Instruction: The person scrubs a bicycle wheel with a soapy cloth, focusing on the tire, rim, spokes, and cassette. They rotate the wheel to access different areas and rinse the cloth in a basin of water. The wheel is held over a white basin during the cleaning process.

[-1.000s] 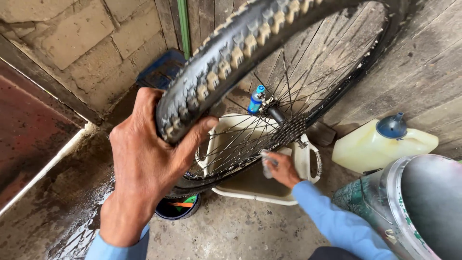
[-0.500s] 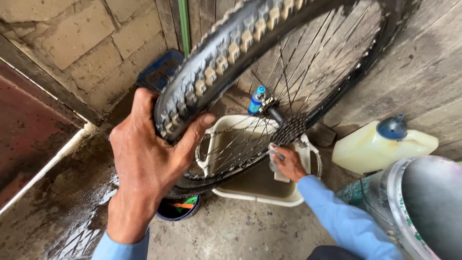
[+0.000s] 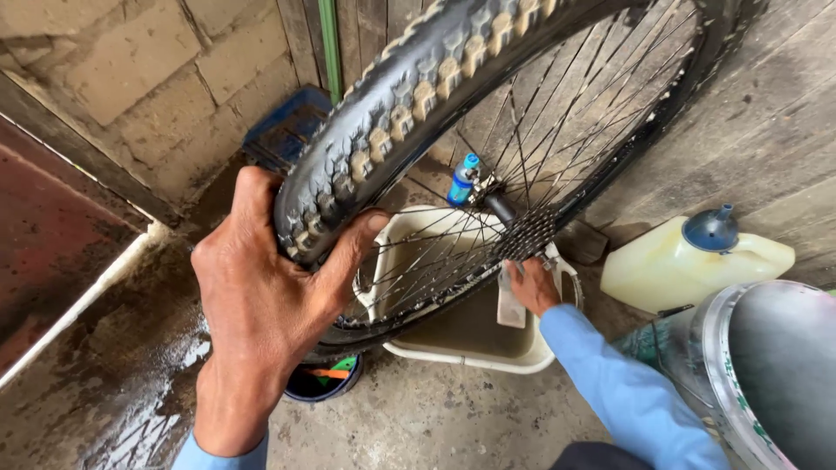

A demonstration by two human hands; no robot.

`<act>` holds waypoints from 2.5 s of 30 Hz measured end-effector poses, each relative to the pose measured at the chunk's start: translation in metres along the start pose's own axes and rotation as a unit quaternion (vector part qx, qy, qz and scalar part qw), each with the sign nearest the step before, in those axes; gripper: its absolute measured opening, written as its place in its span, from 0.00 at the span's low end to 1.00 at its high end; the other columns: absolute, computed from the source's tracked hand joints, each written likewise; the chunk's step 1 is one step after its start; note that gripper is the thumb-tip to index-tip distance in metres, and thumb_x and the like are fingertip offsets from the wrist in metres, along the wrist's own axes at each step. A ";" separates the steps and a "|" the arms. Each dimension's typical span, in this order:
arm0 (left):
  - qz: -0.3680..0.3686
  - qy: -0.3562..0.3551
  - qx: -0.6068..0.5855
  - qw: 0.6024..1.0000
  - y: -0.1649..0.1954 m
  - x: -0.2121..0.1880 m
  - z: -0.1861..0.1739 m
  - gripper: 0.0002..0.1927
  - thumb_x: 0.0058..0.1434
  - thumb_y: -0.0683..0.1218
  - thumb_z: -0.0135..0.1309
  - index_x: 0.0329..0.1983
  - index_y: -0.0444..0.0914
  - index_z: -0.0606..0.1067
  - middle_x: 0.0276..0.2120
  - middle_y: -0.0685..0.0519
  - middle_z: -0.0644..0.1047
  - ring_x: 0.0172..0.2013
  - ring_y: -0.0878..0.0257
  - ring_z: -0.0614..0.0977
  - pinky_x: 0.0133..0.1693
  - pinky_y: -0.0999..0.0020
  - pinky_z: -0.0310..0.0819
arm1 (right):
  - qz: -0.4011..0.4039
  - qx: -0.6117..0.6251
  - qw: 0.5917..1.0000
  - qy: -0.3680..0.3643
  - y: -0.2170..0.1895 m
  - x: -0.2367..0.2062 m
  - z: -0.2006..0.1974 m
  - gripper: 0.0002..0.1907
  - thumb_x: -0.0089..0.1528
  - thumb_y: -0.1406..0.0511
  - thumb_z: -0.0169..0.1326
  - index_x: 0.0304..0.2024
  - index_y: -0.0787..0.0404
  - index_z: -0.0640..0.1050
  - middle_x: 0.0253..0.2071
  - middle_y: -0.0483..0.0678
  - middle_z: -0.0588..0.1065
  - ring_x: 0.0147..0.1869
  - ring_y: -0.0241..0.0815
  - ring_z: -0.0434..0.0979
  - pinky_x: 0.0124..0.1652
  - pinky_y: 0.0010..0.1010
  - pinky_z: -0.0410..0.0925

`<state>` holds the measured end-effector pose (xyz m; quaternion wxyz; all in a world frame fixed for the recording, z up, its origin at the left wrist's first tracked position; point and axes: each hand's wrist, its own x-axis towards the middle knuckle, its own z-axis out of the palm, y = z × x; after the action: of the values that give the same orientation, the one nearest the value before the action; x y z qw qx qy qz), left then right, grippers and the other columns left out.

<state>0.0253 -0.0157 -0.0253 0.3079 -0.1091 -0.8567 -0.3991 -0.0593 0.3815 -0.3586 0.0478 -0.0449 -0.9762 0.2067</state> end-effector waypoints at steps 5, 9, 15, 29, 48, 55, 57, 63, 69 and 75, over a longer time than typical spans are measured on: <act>0.004 -0.011 -0.020 1.000 0.000 0.003 -0.001 0.25 0.61 0.54 0.70 0.43 0.34 0.69 0.27 0.48 0.81 0.26 0.62 0.85 0.27 0.67 0.77 | 0.078 0.095 0.992 0.038 0.011 -0.012 -0.021 0.17 0.63 0.56 0.54 0.41 0.65 0.77 0.40 0.61 0.78 0.40 0.56 0.79 0.44 0.46 0.71; -0.003 -0.006 -0.019 1.000 0.005 0.004 -0.002 0.27 0.59 0.54 0.70 0.44 0.32 0.69 0.26 0.46 0.81 0.25 0.60 0.84 0.27 0.64 0.76 | 0.040 0.082 0.995 0.050 0.014 0.003 -0.031 0.11 0.66 0.61 0.48 0.42 0.62 0.75 0.40 0.57 0.76 0.37 0.52 0.80 0.42 0.43 0.73; -0.009 -0.007 -0.023 1.000 -0.003 0.000 0.001 0.26 0.58 0.53 0.70 0.46 0.33 0.70 0.27 0.47 0.81 0.26 0.61 0.85 0.28 0.64 0.78 | -0.021 -0.036 0.996 0.076 0.006 0.021 -0.026 0.08 0.58 0.63 0.59 0.32 0.62 0.79 0.35 0.60 0.79 0.38 0.63 0.76 0.41 0.50 0.70; -0.353 -0.251 -0.050 0.900 -0.104 -0.094 0.006 0.26 0.48 0.60 0.69 0.41 0.37 0.80 0.29 0.48 0.83 0.26 0.58 0.86 0.33 0.57 0.81 | 0.032 0.195 0.978 0.063 -0.014 0.018 -0.023 0.13 0.53 0.67 0.57 0.39 0.66 0.79 0.33 0.60 0.80 0.35 0.60 0.81 0.38 0.47 0.74; -0.016 -0.015 0.042 0.999 0.014 0.005 -0.006 0.30 0.57 0.57 0.71 0.39 0.30 0.69 0.25 0.44 0.79 0.24 0.58 0.83 0.26 0.63 0.76 | -0.141 0.091 0.986 -0.021 -0.029 -0.037 -0.005 0.15 0.59 0.70 0.58 0.50 0.57 0.81 0.37 0.56 0.76 0.41 0.56 0.79 0.42 0.44 0.73; -0.038 -0.040 -0.012 0.998 -0.010 0.004 -0.001 0.26 0.60 0.57 0.67 0.37 0.34 0.67 0.26 0.48 0.80 0.23 0.63 0.84 0.22 0.66 0.73 | -0.117 0.002 0.993 0.032 -0.047 -0.015 0.018 0.20 0.59 0.69 0.57 0.55 0.63 0.78 0.48 0.66 0.77 0.42 0.65 0.79 0.41 0.48 0.74; -0.026 -0.028 -0.005 0.999 -0.007 -0.001 -0.001 0.27 0.58 0.56 0.69 0.36 0.33 0.67 0.24 0.46 0.79 0.24 0.62 0.84 0.23 0.65 0.75 | -0.132 -0.004 0.990 0.048 -0.050 -0.021 0.022 0.21 0.56 0.70 0.58 0.53 0.65 0.79 0.50 0.70 0.75 0.41 0.65 0.79 0.40 0.46 0.75; -0.029 -0.025 0.008 0.999 -0.003 -0.001 0.003 0.29 0.57 0.58 0.70 0.35 0.33 0.67 0.23 0.45 0.79 0.23 0.58 0.83 0.25 0.63 0.75 | -0.084 0.061 0.989 -0.106 -0.040 -0.051 0.019 0.19 0.59 0.70 0.55 0.53 0.63 0.80 0.41 0.61 0.80 0.36 0.52 0.83 0.34 0.37 0.77; -0.034 -0.013 -0.008 0.999 0.002 0.000 0.001 0.28 0.57 0.57 0.71 0.40 0.33 0.69 0.27 0.45 0.81 0.27 0.58 0.85 0.29 0.63 0.76 | -0.152 -0.025 0.988 -0.011 -0.054 -0.043 0.030 0.22 0.59 0.72 0.55 0.57 0.62 0.78 0.39 0.60 0.77 0.33 0.55 0.78 0.29 0.42 0.73; -0.016 -0.008 -0.016 1.000 0.004 0.000 0.000 0.26 0.57 0.55 0.70 0.41 0.34 0.70 0.29 0.45 0.82 0.29 0.58 0.86 0.29 0.63 0.77 | -0.120 0.061 0.983 -0.126 -0.053 -0.050 0.028 0.18 0.60 0.70 0.56 0.54 0.64 0.78 0.35 0.53 0.78 0.34 0.45 0.79 0.33 0.37 0.75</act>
<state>0.0266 -0.0131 -0.0227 0.2930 -0.1030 -0.8541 -0.4172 -0.0164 0.3168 -0.3662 -0.0480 0.1016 -0.9584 0.2624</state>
